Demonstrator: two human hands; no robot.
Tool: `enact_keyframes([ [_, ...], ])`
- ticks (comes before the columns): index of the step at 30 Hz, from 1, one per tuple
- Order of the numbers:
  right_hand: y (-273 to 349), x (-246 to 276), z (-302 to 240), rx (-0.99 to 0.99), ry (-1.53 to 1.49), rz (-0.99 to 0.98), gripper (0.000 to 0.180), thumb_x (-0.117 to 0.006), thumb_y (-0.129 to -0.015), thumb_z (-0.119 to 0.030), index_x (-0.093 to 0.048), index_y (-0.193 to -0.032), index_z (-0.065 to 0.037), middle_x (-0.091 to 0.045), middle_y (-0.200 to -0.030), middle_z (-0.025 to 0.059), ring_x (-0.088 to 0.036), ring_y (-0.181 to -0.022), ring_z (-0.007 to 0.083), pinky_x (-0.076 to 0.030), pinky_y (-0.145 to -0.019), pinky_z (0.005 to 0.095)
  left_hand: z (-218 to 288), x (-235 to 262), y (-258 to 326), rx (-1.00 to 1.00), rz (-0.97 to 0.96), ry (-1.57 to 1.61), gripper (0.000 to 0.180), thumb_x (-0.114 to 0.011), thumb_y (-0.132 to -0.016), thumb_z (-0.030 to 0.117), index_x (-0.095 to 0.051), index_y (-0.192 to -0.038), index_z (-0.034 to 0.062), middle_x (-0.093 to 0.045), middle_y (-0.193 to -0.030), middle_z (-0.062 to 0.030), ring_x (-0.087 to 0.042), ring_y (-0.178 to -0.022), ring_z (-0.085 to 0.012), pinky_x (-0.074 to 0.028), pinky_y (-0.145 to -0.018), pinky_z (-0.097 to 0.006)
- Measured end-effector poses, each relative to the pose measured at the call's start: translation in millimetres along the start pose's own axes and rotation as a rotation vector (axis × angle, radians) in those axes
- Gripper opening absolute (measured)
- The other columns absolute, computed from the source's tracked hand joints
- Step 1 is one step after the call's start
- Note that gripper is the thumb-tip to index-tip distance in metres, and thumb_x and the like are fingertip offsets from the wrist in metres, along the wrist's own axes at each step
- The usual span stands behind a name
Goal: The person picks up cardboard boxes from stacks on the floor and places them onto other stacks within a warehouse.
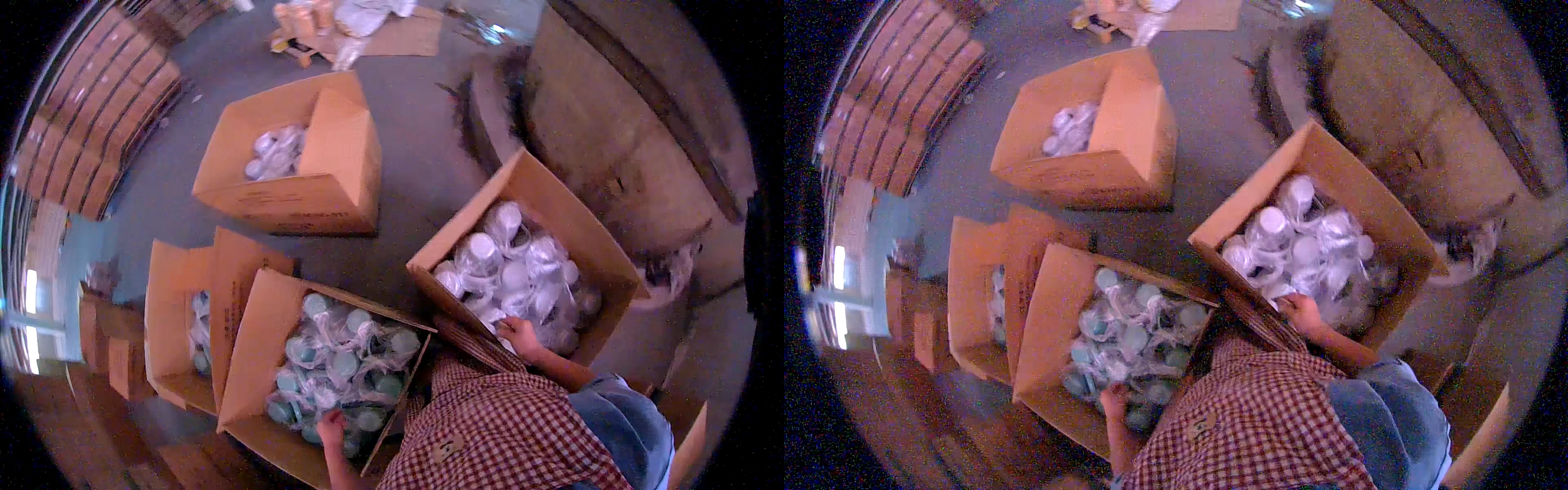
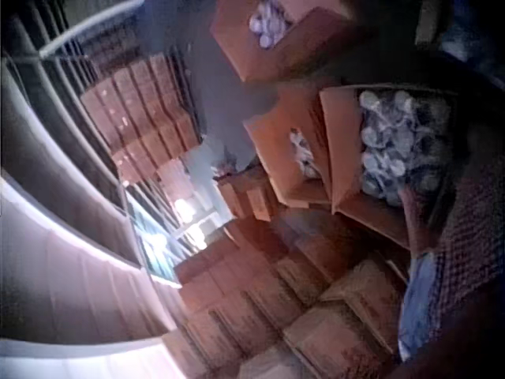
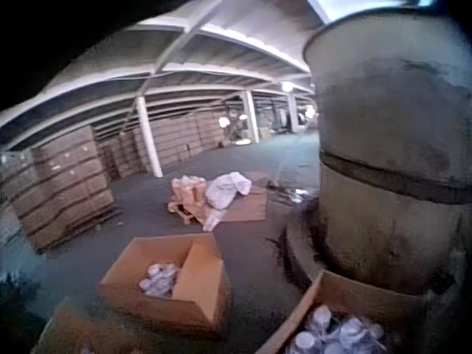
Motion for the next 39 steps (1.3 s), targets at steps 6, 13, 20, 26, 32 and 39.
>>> enact_keyframes([
  [6,-24.5,16.0,3.5,0.019,0.039,0.001,0.019,-0.06,-0.069,-0.015,-0.054,-0.073,0.002,-0.046,-0.06,0.0045,-0.041,-0.059,0.0116,-0.035,-0.054,0.0281,-2.4,-7.2,-38.0,0.001,0.046,0.193,0.017,-0.057,-0.07,0.006,-0.06,-0.085,-0.0011,-0.061,-0.071,-0.01,-0.058,-0.061,-0.0137,-0.045,-0.06,-0.026],
  [13,-102.9,-37.2,-74.0,0.206,0.084,-0.084,0.02,-0.061,-0.069,-0.016,-0.053,-0.071,0.002,-0.049,-0.057,0.0052,-0.041,-0.055,0.0115,-0.035,-0.051,0.0283,-48.1,14.5,-10.7,0.138,0.316,0.272,0.016,-0.06,-0.067,0.002,-0.06,-0.082,-0.0027,-0.061,-0.07,-0.0099,-0.057,-0.059,-0.0126,-0.045,-0.055,-0.026],
  [20,-272.4,-80.0,-178.4,0.433,0.286,-0.31,0.025,-0.063,-0.068,-0.017,-0.057,-0.084,0.001,-0.057,-0.066,0.0088,-0.052,-0.06,0.0163,-0.042,-0.057,0.0311,-5.9,-6.8,-42.0,0.244,0.481,0.523,0.02,-0.059,-0.069,0.006,-0.059,-0.085,-0.0047,-0.061,-0.071,-0.0124,-0.059,-0.06,-0.0163,-0.046,-0.057,-0.027],
  [26,-381.2,-146.5,-283.4,0.509,0.167,-0.482,0.011,-0.059,-0.069,-0.009,-0.053,-0.071,0.0,-0.045,-0.058,0.001,-0.041,-0.056,0.0098,-0.035,-0.051,0.0269,89.6,-34.9,-118.8,0.275,0.381,0.543,0.02,-0.06,-0.07,0.008,-0.06,-0.088,-0.0009,-0.062,-0.075,-0.0119,-0.059,-0.07,-0.0167,-0.045,-0.064,-0.027],
  [32,-419.4,-201.2,-348.3,0.576,0.174,-0.601,0.014,-0.06,-0.068,-0.011,-0.051,-0.071,0.001,-0.047,-0.06,0.0009,-0.04,-0.058,0.0098,-0.036,-0.055,0.0258,153.2,5.6,-132.3,0.284,0.463,0.472,0.021,-0.059,-0.071,0.013,-0.06,-0.09,0.0043,-0.061,-0.078,-0.012,-0.06,-0.072,-0.0185,-0.045,-0.065,-0.028],
  [39,-412.0,-259.8,-367.6,0.689,0.189,-0.789,0.012,-0.059,-0.068,-0.007,-0.051,-0.068,0.0,-0.046,-0.061,-0.0007,-0.041,-0.06,0.008,-0.035,-0.055,0.0244,146.2,15.0,-158.4,0.305,0.57,0.396,0.021,-0.06,-0.07,0.017,-0.062,-0.088,0.0086,-0.061,-0.08,-0.0124,-0.06,-0.075,-0.0233,-0.046,-0.067,-0.031],
])
Point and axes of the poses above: each hand's wrist, its own y-axis away from the middle knuckle, its own x-axis out of the back of the hand, z = x × y, the point moved 10 cm from there along -y, towards the middle knuckle
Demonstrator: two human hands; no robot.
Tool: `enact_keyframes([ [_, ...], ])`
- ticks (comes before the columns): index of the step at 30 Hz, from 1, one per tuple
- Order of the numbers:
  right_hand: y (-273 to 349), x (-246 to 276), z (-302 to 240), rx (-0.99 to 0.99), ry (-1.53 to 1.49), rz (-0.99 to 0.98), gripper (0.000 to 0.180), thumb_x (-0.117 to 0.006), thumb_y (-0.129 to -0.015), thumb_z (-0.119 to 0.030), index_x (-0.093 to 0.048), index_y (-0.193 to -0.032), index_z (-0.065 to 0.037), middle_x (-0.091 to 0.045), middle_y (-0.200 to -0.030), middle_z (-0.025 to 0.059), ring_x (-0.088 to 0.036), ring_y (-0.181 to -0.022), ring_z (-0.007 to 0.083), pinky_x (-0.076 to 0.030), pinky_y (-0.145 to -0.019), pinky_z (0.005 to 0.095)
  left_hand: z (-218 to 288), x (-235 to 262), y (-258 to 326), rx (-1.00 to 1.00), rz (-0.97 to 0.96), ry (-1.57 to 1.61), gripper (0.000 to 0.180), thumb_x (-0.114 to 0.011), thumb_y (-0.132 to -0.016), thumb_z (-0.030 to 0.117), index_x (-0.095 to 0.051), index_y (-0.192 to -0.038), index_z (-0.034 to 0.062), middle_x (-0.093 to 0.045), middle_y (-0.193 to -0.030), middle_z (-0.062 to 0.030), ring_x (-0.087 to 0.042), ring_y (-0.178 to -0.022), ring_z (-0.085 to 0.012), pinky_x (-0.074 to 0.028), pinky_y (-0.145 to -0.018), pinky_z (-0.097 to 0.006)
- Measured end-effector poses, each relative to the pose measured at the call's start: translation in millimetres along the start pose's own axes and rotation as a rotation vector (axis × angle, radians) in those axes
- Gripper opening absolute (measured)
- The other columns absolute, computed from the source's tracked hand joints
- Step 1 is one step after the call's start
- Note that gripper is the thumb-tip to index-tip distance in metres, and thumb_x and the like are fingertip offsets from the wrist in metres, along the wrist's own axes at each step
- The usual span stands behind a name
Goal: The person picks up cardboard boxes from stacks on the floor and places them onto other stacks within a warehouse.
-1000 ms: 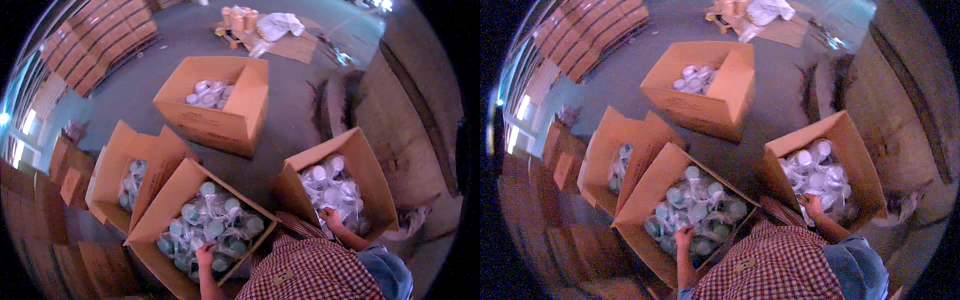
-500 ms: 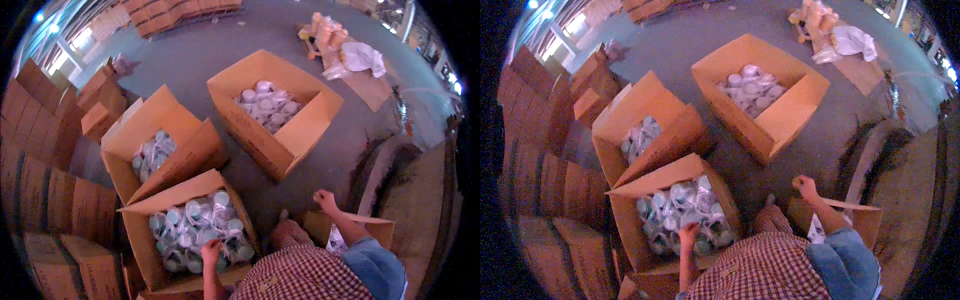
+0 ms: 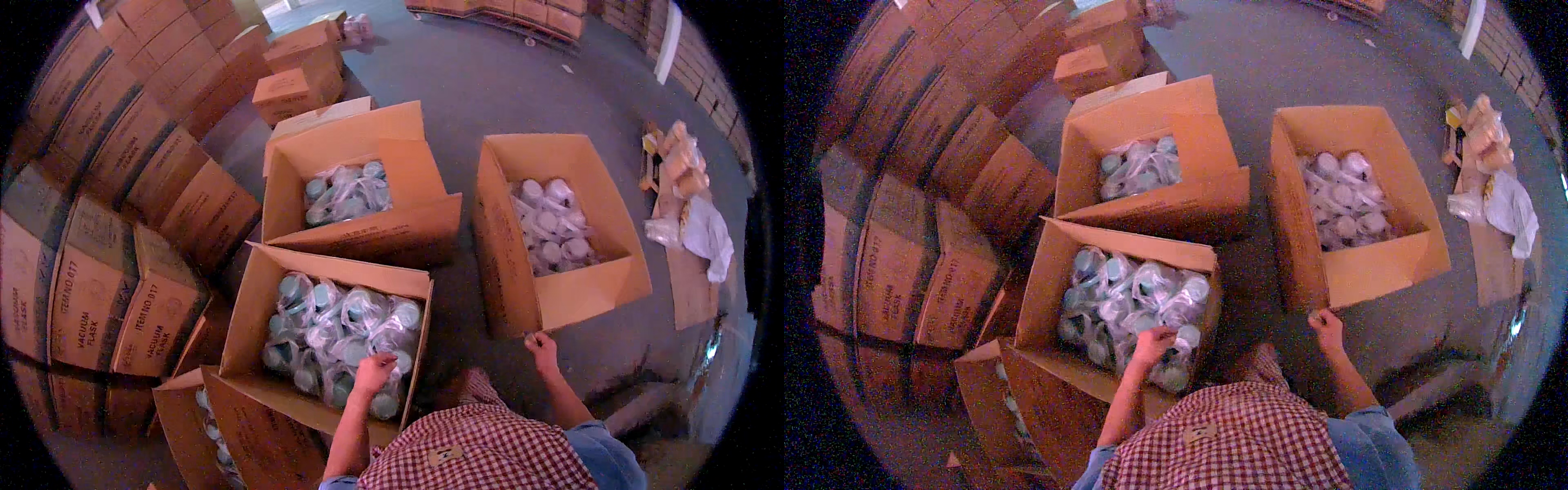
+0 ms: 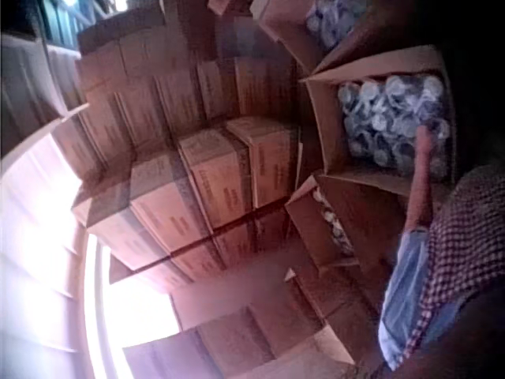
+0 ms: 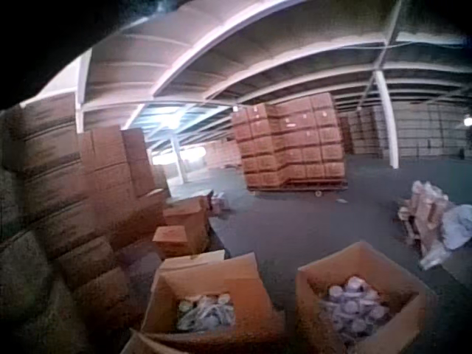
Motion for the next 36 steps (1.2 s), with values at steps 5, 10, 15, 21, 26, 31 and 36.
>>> enact_keyframes([
  [5,-46.6,-44.6,-31.9,0.082,-0.026,-0.12,0.017,-0.059,-0.068,-0.007,-0.044,-0.063,-0.002,-0.041,-0.059,-0.0016,-0.039,-0.058,0.0089,-0.033,-0.055,0.0241,-35.3,23.9,-0.6,0.134,0.104,0.049,0.022,-0.059,-0.07,0.02,-0.062,-0.088,0.0077,-0.061,-0.081,-0.0128,-0.059,-0.075,-0.0246,-0.046,-0.068,-0.031],
  [10,-136.2,-93.1,-53.8,0.001,-0.129,-0.483,0.011,-0.059,-0.073,-0.008,-0.048,-0.07,-0.004,-0.042,-0.063,-0.0013,-0.038,-0.061,0.0074,-0.034,-0.058,0.0215,-52.6,26.2,-15.7,0.3,0.226,0.011,0.027,-0.054,-0.072,0.028,-0.061,-0.09,0.01,-0.06,-0.082,-0.0128,-0.057,-0.075,-0.03,-0.044,-0.069,-0.037],
  [15,-275.7,-108.7,-15.4,0.183,0.054,-0.524,0.01,-0.058,-0.074,-0.013,-0.053,-0.074,-0.004,-0.051,-0.068,0.0007,-0.044,-0.061,0.0116,-0.04,-0.058,0.0281,-20.2,23.1,-63.3,0.418,0.428,0.122,0.021,-0.056,-0.065,0.02,-0.062,-0.082,0.0089,-0.06,-0.08,-0.0136,-0.058,-0.074,-0.0291,-0.045,-0.065,-0.04],
  [21,-335.6,-160.8,-53.2,0.309,0.161,-0.789,0.009,-0.058,-0.073,-0.012,-0.054,-0.074,-0.004,-0.051,-0.068,0.001,-0.045,-0.061,0.0115,-0.04,-0.058,0.028,-13.8,-15.2,2.2,0.588,0.672,0.168,0.018,-0.056,-0.064,0.019,-0.062,-0.079,0.0105,-0.06,-0.077,-0.0129,-0.057,-0.075,-0.0289,-0.045,-0.067,-0.039],
  [26,-404.0,-203.0,-19.4,0.445,0.116,-0.912,0.009,-0.058,-0.072,-0.012,-0.056,-0.074,-0.004,-0.052,-0.068,0.0013,-0.045,-0.061,0.0114,-0.04,-0.058,0.0278,-32.4,-27.7,49.6,0.68,0.67,0.228,0.02,-0.057,-0.063,0.018,-0.063,-0.08,0.0105,-0.06,-0.077,-0.0125,-0.057,-0.074,-0.0286,-0.045,-0.067,-0.038],
  [31,-286.7,-161.5,-106.4,0.233,0.279,-1.071,0.008,-0.056,-0.073,-0.008,-0.056,-0.078,-0.003,-0.052,-0.065,-0.0002,-0.046,-0.061,0.0083,-0.038,-0.057,0.023,-65.6,-31.3,52.3,0.721,0.755,0.379,0.022,-0.058,-0.067,0.021,-0.062,-0.086,0.0098,-0.06,-0.081,-0.0116,-0.058,-0.076,-0.0256,-0.046,-0.069,-0.034],
  [36,-298.1,-124.0,-116.5,0.308,0.373,-0.872,0.009,-0.057,-0.068,-0.005,-0.057,-0.071,0.003,-0.054,-0.064,0.0021,-0.05,-0.061,0.0117,-0.041,-0.056,0.0266,-63.5,-20.8,61.0,0.711,0.877,0.665,0.023,-0.057,-0.07,0.014,-0.061,-0.091,0.0042,-0.062,-0.078,-0.0108,-0.059,-0.07,-0.0181,-0.046,-0.067,-0.028],
])
Point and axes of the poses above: each hand's wrist, its own y-axis away from the middle knuckle, its own x-axis out of the back of the hand, z = x × y, the point moved 10 cm from there along -y, towards the middle knuckle
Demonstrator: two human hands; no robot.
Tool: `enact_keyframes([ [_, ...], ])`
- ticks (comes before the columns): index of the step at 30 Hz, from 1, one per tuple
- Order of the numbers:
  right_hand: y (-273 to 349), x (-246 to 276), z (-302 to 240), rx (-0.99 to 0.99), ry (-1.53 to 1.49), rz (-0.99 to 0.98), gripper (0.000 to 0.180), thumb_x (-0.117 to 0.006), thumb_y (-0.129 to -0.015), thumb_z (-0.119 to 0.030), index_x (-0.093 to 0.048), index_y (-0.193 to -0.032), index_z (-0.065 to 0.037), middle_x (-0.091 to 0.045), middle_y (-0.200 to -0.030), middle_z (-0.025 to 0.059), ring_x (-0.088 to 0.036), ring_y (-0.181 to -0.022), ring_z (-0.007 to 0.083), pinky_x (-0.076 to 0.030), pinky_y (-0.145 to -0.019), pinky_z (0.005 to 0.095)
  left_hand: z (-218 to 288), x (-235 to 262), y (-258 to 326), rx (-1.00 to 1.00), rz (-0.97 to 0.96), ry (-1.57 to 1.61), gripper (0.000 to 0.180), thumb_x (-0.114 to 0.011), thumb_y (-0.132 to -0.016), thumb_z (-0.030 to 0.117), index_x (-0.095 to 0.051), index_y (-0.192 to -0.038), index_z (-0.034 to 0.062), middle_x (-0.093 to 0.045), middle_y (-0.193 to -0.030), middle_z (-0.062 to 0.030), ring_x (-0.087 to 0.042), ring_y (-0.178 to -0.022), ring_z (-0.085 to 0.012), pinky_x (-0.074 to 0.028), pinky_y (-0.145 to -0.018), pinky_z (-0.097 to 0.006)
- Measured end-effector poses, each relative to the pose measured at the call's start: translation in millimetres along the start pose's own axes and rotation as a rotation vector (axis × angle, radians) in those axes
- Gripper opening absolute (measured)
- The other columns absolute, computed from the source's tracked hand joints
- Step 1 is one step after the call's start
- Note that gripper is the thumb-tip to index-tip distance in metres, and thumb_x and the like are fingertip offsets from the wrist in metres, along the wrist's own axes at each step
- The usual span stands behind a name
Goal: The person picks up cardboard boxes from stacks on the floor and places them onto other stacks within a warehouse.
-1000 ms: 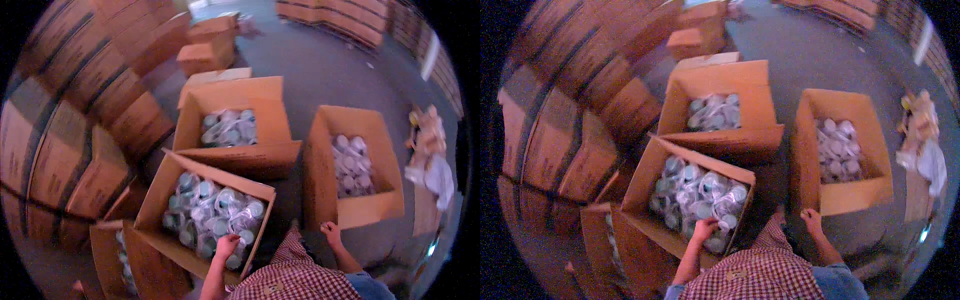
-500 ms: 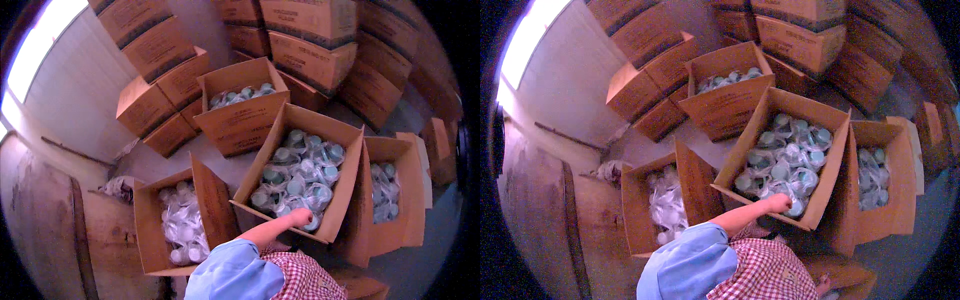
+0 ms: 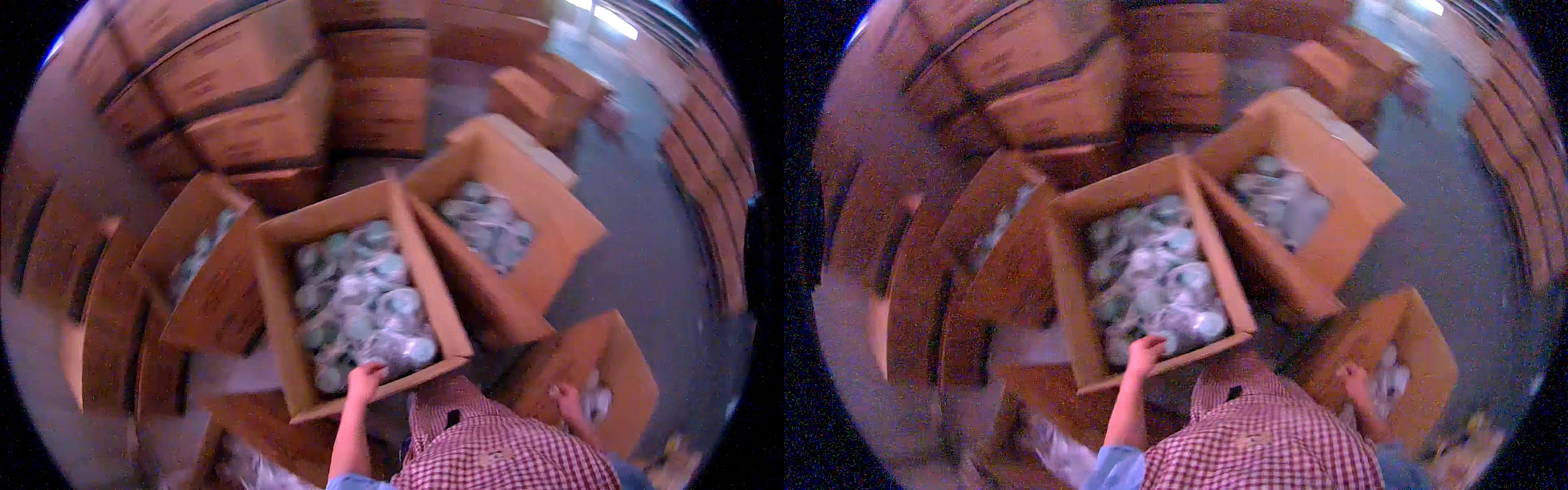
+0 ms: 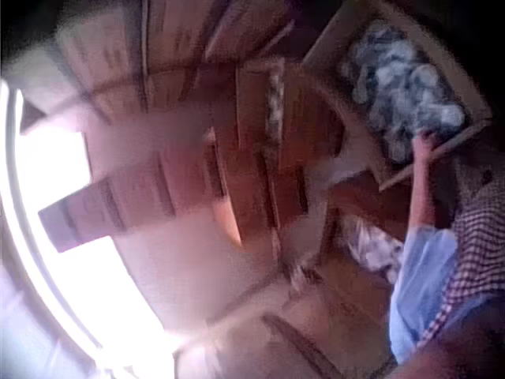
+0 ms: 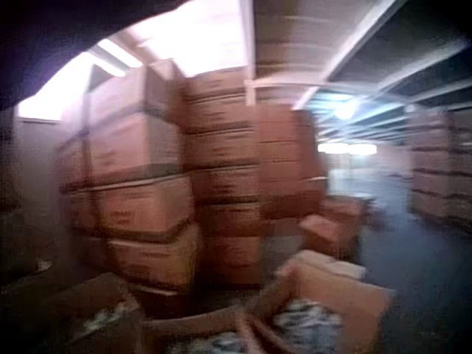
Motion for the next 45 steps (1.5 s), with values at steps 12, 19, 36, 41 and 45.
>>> enact_keyframes([
  [12,7.5,101.9,41.4,-0.115,0.157,0.113,0.022,-0.063,-0.067,-0.018,-0.057,-0.075,0.001,-0.056,-0.066,0.0098,-0.05,-0.062,0.0147,-0.04,-0.058,0.0308,60.1,-79.6,-16.9,-0.095,0.059,0.111,0.018,-0.055,-0.072,0.004,-0.059,-0.088,-0.0051,-0.06,-0.071,-0.0082,-0.059,-0.061,-0.014,-0.046,-0.057,-0.024],
  [19,-34.0,241.4,206.8,-0.036,0.109,0.273,0.019,-0.062,-0.068,-0.018,-0.057,-0.073,-0.001,-0.053,-0.063,0.0051,-0.048,-0.061,0.0118,-0.039,-0.056,0.0274,222.8,-294.8,-30.7,-0.286,-0.107,0.122,0.015,-0.057,-0.073,0.007,-0.061,-0.085,-0.0013,-0.061,-0.071,-0.0074,-0.059,-0.064,-0.012,-0.046,-0.059,-0.024],
  [36,-202.1,464.7,308.8,-0.095,-0.636,0.537,0.014,-0.06,-0.071,-0.013,-0.051,-0.069,-0.003,-0.05,-0.067,-0.001,-0.043,-0.06,0.0067,-0.035,-0.053,0.0213,396.2,-623.3,-109.6,-0.268,-0.471,-0.648,0.02,-0.058,-0.071,0.013,-0.061,-0.088,0.0032,-0.062,-0.072,-0.0087,-0.059,-0.061,-0.0149,-0.046,-0.058,-0.027],
  [41,-274.0,509.0,322.5,-0.321,-0.514,0.542,0.012,-0.06,-0.071,-0.013,-0.054,-0.071,-0.002,-0.052,-0.069,0.0004,-0.045,-0.058,0.0075,-0.035,-0.051,0.0215,471.5,-723.3,-185.7,-0.34,-0.526,-0.529,0.02,-0.057,-0.071,0.012,-0.061,-0.088,0.0015,-0.062,-0.072,-0.0079,-0.059,-0.061,-0.0141,-0.047,-0.058,-0.027],
  [45,-346.4,563.8,314.9,-0.355,-0.608,0.587,0.016,-0.061,-0.071,-0.014,-0.05,-0.067,-0.003,-0.045,-0.062,-0.0019,-0.039,-0.054,0.0069,-0.032,-0.05,0.0218,528.1,-827.6,-257.8,-0.227,-0.572,-0.251,0.022,-0.058,-0.073,0.012,-0.059,-0.09,-0.0009,-0.061,-0.075,-0.0096,-0.059,-0.061,-0.0148,-0.047,-0.054,-0.025],
])
Point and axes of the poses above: each hand's wrist, its own y-axis away from the middle knuckle, its own x-axis out of the back of the hand, z = x × y, the point moved 10 cm from there along -y, towards the middle knuckle
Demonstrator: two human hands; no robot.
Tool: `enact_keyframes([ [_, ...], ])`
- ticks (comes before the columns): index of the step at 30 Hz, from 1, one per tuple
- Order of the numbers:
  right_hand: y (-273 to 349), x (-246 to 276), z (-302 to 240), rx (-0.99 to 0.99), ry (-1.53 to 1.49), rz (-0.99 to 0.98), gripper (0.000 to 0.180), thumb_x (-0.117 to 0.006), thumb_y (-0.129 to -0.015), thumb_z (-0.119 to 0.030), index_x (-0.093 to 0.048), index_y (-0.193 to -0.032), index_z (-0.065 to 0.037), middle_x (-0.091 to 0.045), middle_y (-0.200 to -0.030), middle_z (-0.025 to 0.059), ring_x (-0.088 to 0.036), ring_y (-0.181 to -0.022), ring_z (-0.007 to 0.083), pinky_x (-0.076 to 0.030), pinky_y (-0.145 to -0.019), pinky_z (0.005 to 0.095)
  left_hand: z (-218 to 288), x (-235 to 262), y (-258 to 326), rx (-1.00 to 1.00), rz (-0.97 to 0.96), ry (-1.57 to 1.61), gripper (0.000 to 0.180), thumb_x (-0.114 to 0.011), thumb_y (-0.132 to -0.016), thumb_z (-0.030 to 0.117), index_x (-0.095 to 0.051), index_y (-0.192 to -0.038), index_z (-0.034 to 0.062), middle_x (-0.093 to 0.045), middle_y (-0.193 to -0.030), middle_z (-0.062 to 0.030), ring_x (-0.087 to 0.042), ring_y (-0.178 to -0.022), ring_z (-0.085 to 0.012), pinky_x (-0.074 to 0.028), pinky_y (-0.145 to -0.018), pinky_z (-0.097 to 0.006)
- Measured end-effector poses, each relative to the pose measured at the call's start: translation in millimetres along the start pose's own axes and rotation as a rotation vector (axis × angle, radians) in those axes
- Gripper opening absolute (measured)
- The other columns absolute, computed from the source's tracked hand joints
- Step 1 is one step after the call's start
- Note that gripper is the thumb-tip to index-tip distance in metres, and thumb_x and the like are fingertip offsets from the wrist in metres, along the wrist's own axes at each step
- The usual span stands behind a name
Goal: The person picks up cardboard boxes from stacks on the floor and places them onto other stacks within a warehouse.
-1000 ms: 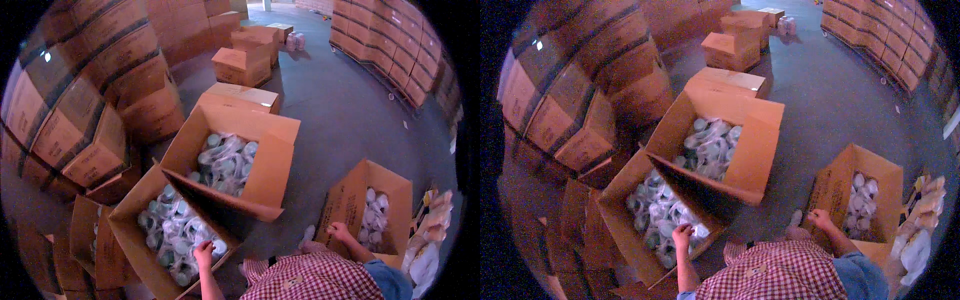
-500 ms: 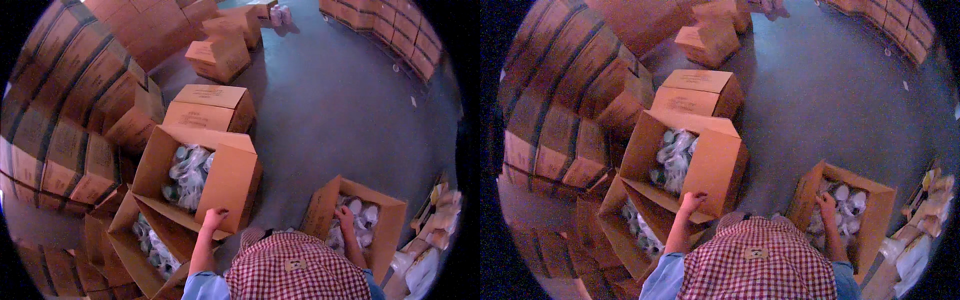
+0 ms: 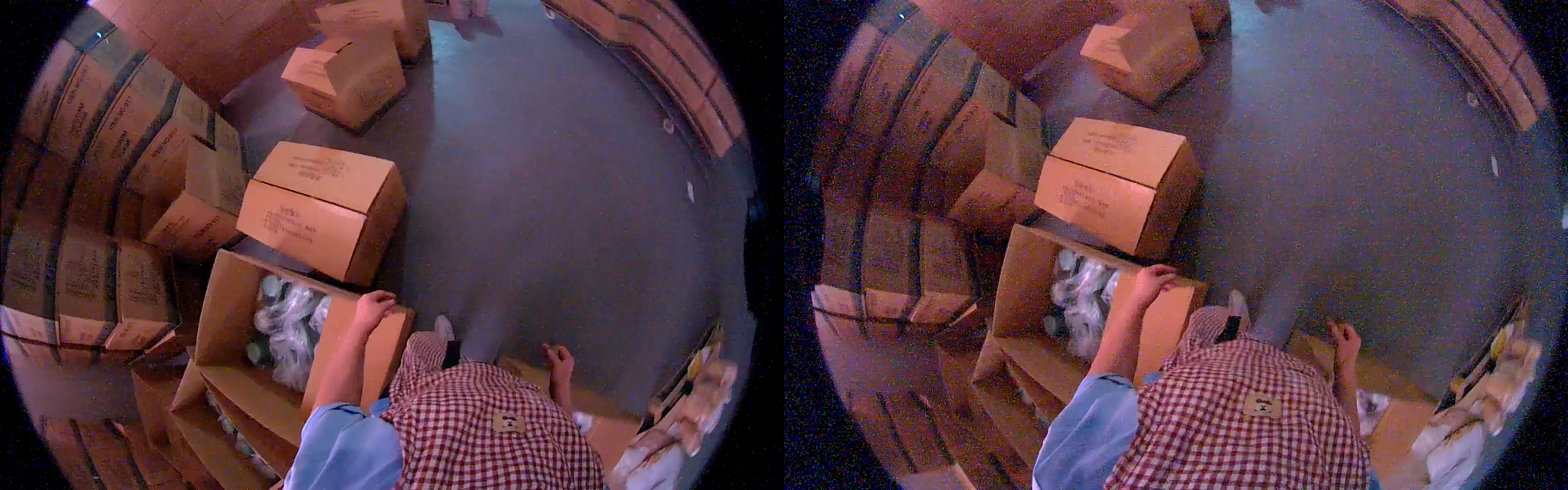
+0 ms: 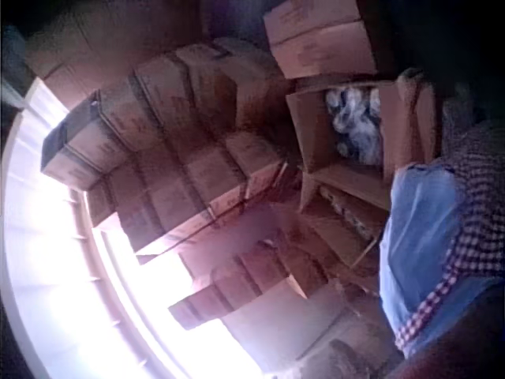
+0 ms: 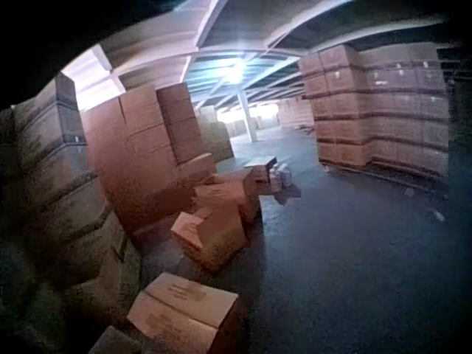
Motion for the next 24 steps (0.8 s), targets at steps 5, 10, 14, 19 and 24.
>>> enact_keyframes([
  [5,-89.5,-40.0,-74.3,0.086,0.109,-0.079,0.015,-0.061,-0.072,-0.011,-0.049,-0.066,-0.004,-0.04,-0.059,-0.004,-0.036,-0.054,0.0061,-0.031,-0.051,0.0219,26.0,-6.8,-116.1,0.32,0.104,0.609,0.025,-0.052,-0.077,0.009,-0.052,-0.101,-0.0008,-0.059,-0.083,-0.0103,-0.06,-0.062,-0.0187,-0.049,-0.051,-0.028],
  [10,-205.3,-45.9,-20.8,-0.01,0.264,-0.265,0.014,-0.057,-0.075,-0.015,-0.051,-0.069,-0.003,-0.047,-0.063,0.0009,-0.043,-0.061,0.0113,-0.015,-0.067,0.0287,-15.7,4.6,-214.5,0.446,0.373,1.107,0.032,-0.05,-0.079,0.01,-0.045,-0.107,-0.0036,-0.055,-0.092,-0.0161,-0.058,-0.077,-0.0269,-0.05,-0.059,-0.033],
  [14,-341.5,-97.9,-81.6,-0.077,0.225,-0.435,0.016,-0.057,-0.076,-0.014,-0.054,-0.085,-0.001,-0.055,-0.073,0.0057,-0.05,-0.058,0.0132,-0.034,-0.053,0.0273,-62.1,32.3,-273.1,0.383,0.71,1.548,0.046,-0.05,-0.081,0.019,-0.033,-0.115,-0.0062,-0.044,-0.107,-0.0218,-0.053,-0.088,-0.0324,-0.044,-0.077,-0.039],
  [19,-399.9,-187.8,-228.5,-0.123,0.365,-0.405,0.024,-0.061,-0.073,-0.021,-0.055,-0.083,0.0,-0.056,-0.073,0.0058,-0.054,-0.065,0.0154,-0.042,-0.055,0.0264,-107.3,38.0,-304.9,0.353,1.081,1.849,0.06,-0.05,-0.08,0.032,-0.022,-0.124,0.0027,-0.02,-0.127,-0.0208,-0.032,-0.112,-0.0334,-0.032,-0.092,-0.043],
  [24,-488.4,-263.6,-258.1,0.021,0.533,-0.549,0.023,-0.062,-0.07,-0.022,-0.056,-0.079,-0.002,-0.056,-0.069,0.0037,-0.054,-0.064,0.0136,-0.041,-0.055,0.0269,-124.2,80.2,-331.1,0.03,1.19,2.193,0.062,-0.05,-0.078,0.033,-0.02,-0.125,0.0055,-0.015,-0.128,-0.0164,-0.031,-0.111,-0.0312,-0.033,-0.092,-0.042],
])
Point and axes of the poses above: each hand's wrist, its own y-axis away from the middle knuckle, its own x-axis out of the back of the hand, z = x × y, the point moved 10 cm from there along -y, towards the middle knuckle
